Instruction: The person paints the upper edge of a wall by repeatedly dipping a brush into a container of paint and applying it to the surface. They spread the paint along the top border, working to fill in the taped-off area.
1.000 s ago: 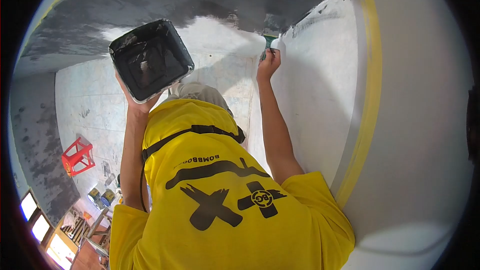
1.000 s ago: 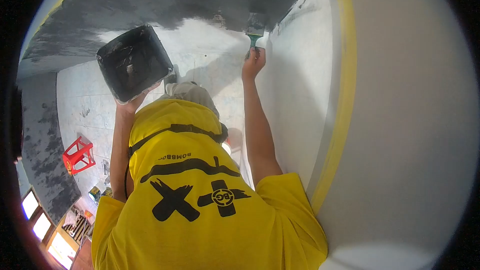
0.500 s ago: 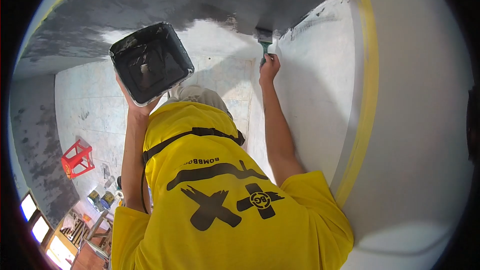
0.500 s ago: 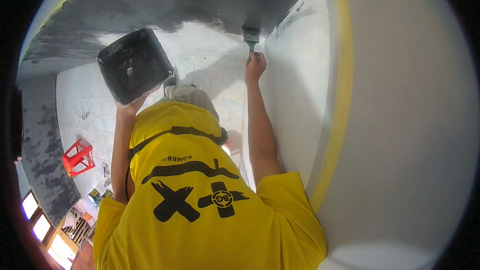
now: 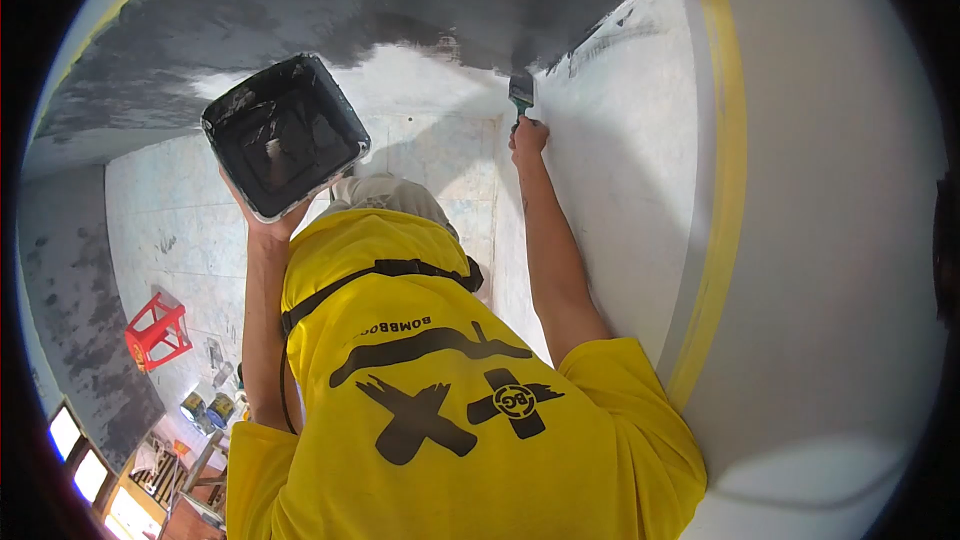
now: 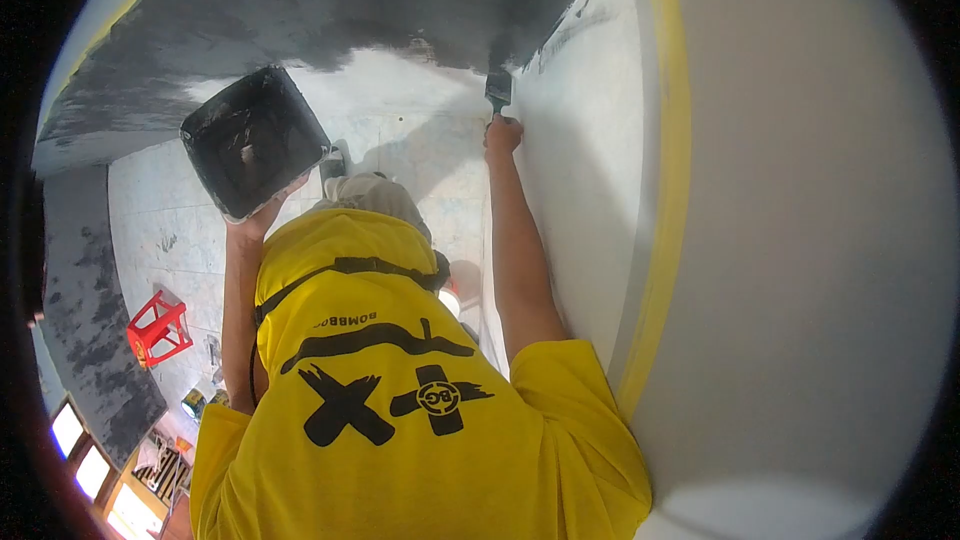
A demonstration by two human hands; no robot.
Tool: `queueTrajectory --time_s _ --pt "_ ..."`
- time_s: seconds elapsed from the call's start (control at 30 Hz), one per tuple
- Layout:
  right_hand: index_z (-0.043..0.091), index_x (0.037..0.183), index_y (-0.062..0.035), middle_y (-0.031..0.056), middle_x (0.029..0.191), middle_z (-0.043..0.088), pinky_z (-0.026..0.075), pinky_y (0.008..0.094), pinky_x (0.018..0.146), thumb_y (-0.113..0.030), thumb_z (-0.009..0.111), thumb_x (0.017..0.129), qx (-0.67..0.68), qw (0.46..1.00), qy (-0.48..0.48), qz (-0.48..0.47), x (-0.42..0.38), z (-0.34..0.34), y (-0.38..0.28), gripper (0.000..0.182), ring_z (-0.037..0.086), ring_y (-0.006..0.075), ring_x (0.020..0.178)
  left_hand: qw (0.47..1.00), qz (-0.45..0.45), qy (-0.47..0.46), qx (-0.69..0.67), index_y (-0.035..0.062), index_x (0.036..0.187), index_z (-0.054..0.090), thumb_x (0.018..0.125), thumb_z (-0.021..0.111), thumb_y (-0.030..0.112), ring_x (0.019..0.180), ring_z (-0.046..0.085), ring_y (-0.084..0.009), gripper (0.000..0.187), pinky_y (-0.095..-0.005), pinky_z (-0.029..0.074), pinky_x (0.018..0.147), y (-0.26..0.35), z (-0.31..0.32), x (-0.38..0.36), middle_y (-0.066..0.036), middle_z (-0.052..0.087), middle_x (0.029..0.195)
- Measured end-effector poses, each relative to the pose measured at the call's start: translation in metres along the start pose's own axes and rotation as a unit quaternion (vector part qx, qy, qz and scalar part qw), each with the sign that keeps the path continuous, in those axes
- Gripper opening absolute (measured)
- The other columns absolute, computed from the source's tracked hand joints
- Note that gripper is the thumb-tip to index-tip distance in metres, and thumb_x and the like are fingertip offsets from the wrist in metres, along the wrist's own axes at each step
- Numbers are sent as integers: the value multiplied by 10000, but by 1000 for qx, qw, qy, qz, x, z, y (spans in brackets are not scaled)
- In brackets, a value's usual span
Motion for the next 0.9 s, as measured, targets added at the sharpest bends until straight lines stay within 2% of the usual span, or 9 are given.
queueTrajectory --time_s 0.07,0.17,0.27,0.37,0.43,0.57,0.7,0.8,0.9 --pt "566 861 -37 27 591 506 307 289 342 -114 633 908 37 995 -31 82 9 9 3 113 464 131 414 1000 1 -3 -1 145 1403 537 952 322 716 1235 571 -317 758 -519 478 1048 0 0 0 -117 589 1373" --pt "573 879 -29 26 614 514 308 287 347 -114 636 912 0 999 -44 2 5 15 -18 111 458 126 420 1000 2 -3 -1 146 1403 536 953 322 715 1236 570 -317 757 -520 477 1050 3 0 1 -117 588 1375" --pt "607 833 -4 70 656 586 376 326 405 -148 621 895 31 998 25 -55 -17 15 -39 157 545 161 489 1000 8 -2 -1 146 1404 536 953 323 714 1238 569 -318 756 -520 476 1051 5 -3 1 -117 587 1376" --pt "583 917 -67 11 667 534 309 269 355 -126 646 912 110 978 31 -174 -39 8 -42 87 442 106 434 1000 12 5 -7 146 1404 535 953 324 713 1240 568 -318 755 -520 475 1052 6 -11 1 -117 587 1377" --pt "594 928 -73 5 675 544 302 243 369 -150 665 904 163 973 -63 -151 -93 4 -64 107 438 88 450 1000 14 12 -20 146 1405 534 953 324 713 1241 567 -318 754 -521 474 1053 7 -23 1 -117 586 1378" --pt "619 935 -59 2 705 586 269 212 409 -133 667 903 49 939 -300 -161 -192 21 -127 94 447 50 504 999 11 20 -43 147 1406 533 954 325 712 1243 566 -319 753 -521 473 1055 6 -42 -1 -117 585 1380" --pt "636 980 -39 2 691 585 310 218 470 -112 662 912 -65 865 -465 -176 -255 53 -188 103 467 47 563 998 29 2 50 161 1434 523 906 281 806 1230 574 -320 868 -523 491 1033 10 -4 -6 -124 585 1373" --pt "644 1020 -2 49 680 635 417 259 559 -109 664 919 -190 805 -507 -244 -299 60 -223 148 569 104 612 969 69 68 227 160 1430 529 889 275 829 1234 571 -324 897 -525 488 1036 16 4 -6 -128 575 1382" --pt "638 998 -5 118 708 678 449 296 590 -109 673 913 -299 757 -452 -366 -329 54 -239 139 633 184 620 965 64 33 253 164 1436 524 883 278 832 1250 558 -327 901 -530 479 1044 18 17 -5 -132 559 1402"
Point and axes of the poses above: each hand's wrist, its own x-axis towards the middle knuckle, its own z-axis out of the palm, y = z × x, the point moved 6 cm from there along x, towards the middle knuckle
